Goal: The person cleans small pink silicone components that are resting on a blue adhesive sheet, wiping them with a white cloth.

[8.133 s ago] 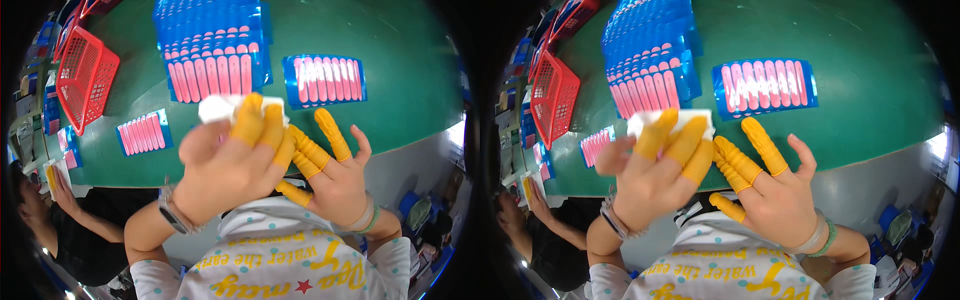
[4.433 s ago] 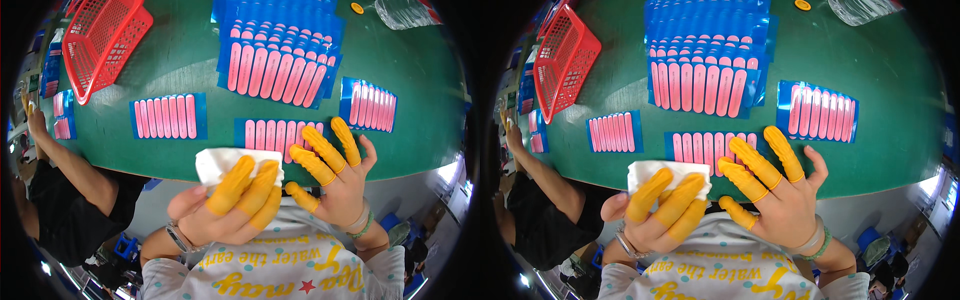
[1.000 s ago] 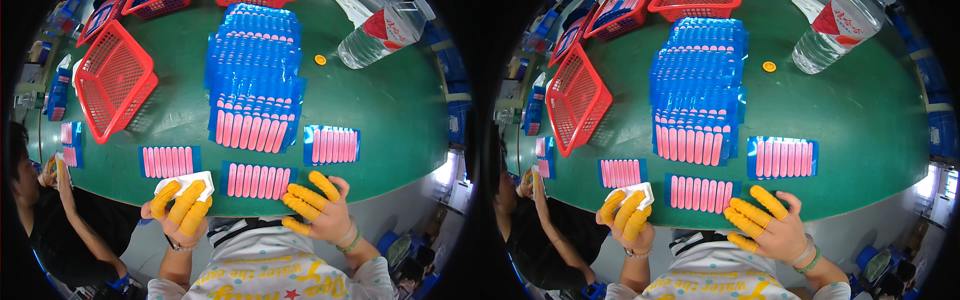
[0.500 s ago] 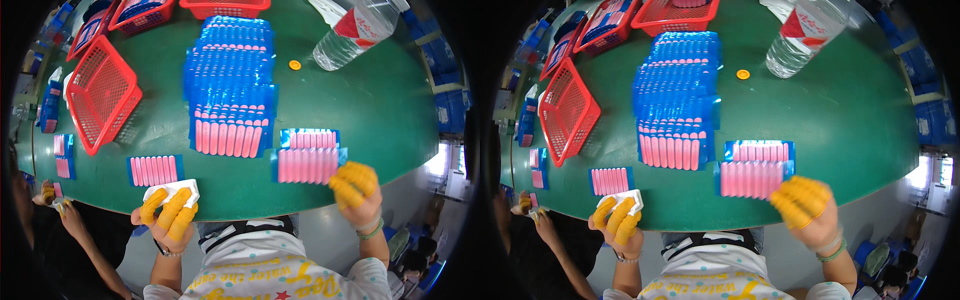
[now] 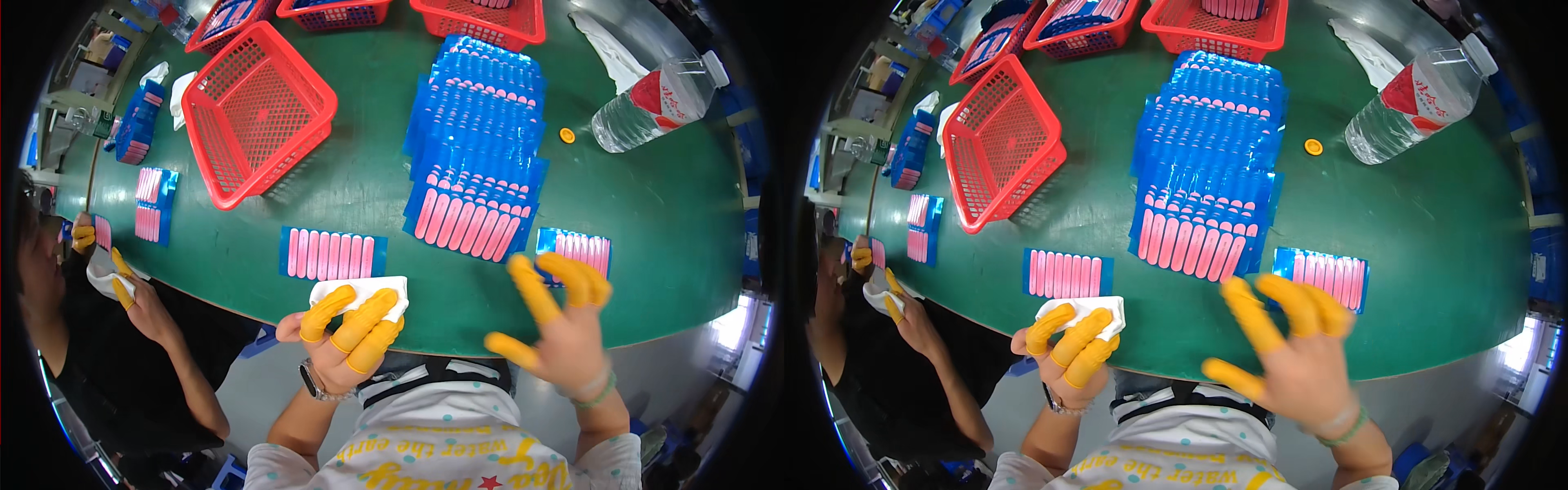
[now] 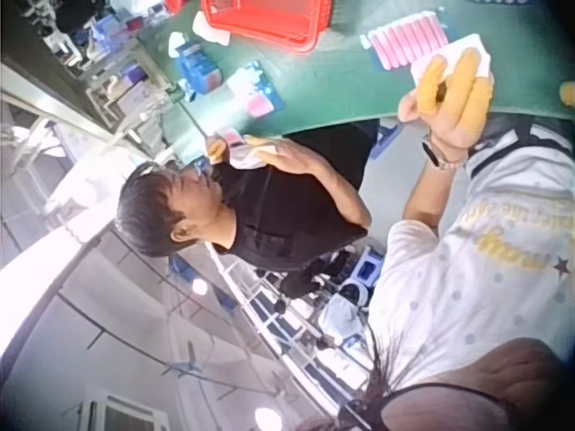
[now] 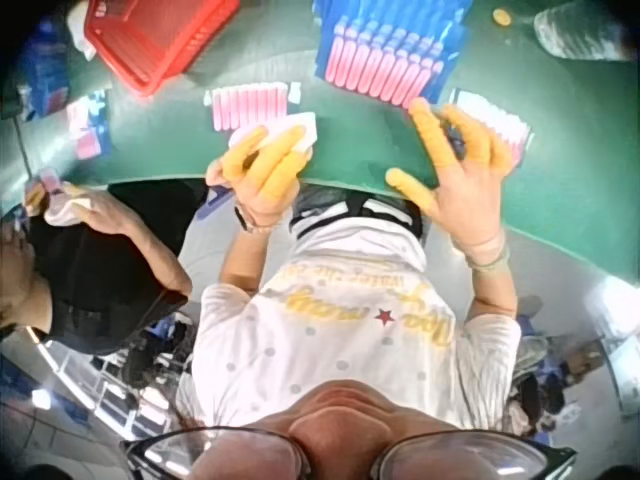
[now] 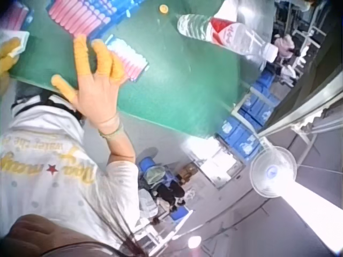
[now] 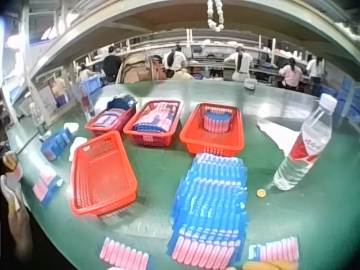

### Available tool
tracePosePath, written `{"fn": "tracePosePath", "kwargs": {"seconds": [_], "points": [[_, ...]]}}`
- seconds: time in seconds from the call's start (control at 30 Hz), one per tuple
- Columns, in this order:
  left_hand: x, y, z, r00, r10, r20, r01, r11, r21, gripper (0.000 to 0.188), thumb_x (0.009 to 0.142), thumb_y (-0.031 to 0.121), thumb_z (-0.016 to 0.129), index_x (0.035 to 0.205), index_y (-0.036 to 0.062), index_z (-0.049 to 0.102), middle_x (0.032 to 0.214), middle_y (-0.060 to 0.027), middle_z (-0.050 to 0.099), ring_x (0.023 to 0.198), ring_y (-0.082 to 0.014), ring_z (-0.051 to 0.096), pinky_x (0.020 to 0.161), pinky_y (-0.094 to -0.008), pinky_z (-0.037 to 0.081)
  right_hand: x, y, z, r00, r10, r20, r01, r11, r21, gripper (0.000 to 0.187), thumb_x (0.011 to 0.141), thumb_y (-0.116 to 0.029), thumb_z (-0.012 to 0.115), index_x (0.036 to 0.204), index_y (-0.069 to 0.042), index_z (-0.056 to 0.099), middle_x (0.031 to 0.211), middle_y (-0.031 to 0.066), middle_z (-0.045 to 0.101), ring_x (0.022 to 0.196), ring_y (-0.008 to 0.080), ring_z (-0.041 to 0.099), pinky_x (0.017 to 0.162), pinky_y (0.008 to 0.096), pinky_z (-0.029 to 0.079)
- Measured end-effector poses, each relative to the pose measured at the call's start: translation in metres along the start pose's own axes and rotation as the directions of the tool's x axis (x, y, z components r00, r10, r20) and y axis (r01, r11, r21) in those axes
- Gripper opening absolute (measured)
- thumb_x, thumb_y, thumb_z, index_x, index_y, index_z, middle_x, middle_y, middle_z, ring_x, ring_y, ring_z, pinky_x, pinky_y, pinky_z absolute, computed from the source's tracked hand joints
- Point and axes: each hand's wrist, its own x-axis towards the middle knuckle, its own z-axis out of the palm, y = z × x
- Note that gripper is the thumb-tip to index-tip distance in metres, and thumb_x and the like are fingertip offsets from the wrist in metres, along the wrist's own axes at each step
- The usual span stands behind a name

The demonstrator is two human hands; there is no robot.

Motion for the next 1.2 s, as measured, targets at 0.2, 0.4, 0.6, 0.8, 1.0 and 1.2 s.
{"fn": "tracePosePath", "kwargs": {"seconds": [0.2,0.4,0.6,0.8,1.0,1.2], "points": [[-0.004,-0.003,0.006,0.997,-0.068,-0.021,0.067,0.997,-0.032,0.014,0.075,0.019,0.078,0.082,0.0306,0.074,0.106,0.0125,0.074,0.104,-0.0136,0.064,0.094,-0.0394,0.025,-0.002,-0.006,0.032,0.994,-0.094,0.054,0.097,0.993,-0.063,0.067,0.077,-0.062,0.068,0.128,-0.017,0.066,0.134,0.0057,0.053,0.121,0.0294,0.042,0.098,0.0478,0.03],[0.031,0.019,-0.006,0.956,0.106,0.273,-0.098,0.994,-0.043,0.021,0.078,0.017,0.071,0.096,0.0254,0.076,0.114,0.0079,0.072,0.106,-0.0135,0.063,0.095,-0.0388,0.025,-0.035,-0.012,0.031,0.973,-0.192,0.131,0.182,0.98,0.084,0.055,0.082,-0.053,0.07,0.123,-0.017,0.069,0.132,0.0006,0.062,0.127,0.0188,0.053,0.109,0.0481,0.026],[0.017,0.021,-0.019,0.846,0.29,0.448,-0.264,0.957,-0.122,0.028,0.08,0.019,0.063,0.104,0.0252,0.076,0.122,0.0068,0.069,0.11,-0.013,0.063,0.09,-0.0346,0.033,-0.037,-0.01,0.038,0.989,-0.127,0.078,0.114,0.981,0.157,0.046,0.083,-0.043,0.073,0.12,-0.016,0.071,0.128,0.0002,0.066,0.123,0.0152,0.058,0.11,0.0491,0.028],[0.035,0.018,-0.012,0.848,0.31,0.43,-0.297,0.95,-0.099,0.033,0.08,0.022,0.062,0.11,0.0279,0.074,0.123,0.0085,0.068,0.114,-0.012,0.061,0.09,-0.0404,0.031,-0.037,-0.01,0.034,0.99,-0.101,0.098,0.079,0.976,0.205,0.043,0.082,-0.04,0.074,0.117,-0.015,0.072,0.13,0.0001,0.066,0.124,0.0149,0.058,0.108,0.0477,0.029],[0.009,0.017,-0.02,0.822,0.373,0.43,-0.302,0.926,-0.227,0.023,0.077,0.02,0.068,0.099,0.0232,0.076,0.121,0.0032,0.07,0.115,-0.0193,0.062,0.089,-0.0331,0.041,-0.038,-0.014,0.042,0.997,-0.066,0.034,0.057,0.975,0.217,0.038,0.082,-0.035,0.074,0.115,-0.015,0.073,0.126,0.0001,0.067,0.123,0.0153,0.058,0.108,0.0475,0.029],[0.015,0.027,-0.032,0.821,0.363,0.441,-0.266,0.926,-0.268,0.023,0.077,0.018,0.068,0.098,0.0207,0.076,0.122,0.0018,0.069,0.116,-0.0228,0.061,0.09,-0.0284,0.045,-0.037,0.006,0.046,0.987,-0.163,0.015,0.15,0.937,0.315,0.038,0.081,-0.029,0.077,0.113,-0.009,0.072,0.127,0.0042,0.067,0.121,0.019,0.061,0.105,0.0447,0.036]]}}
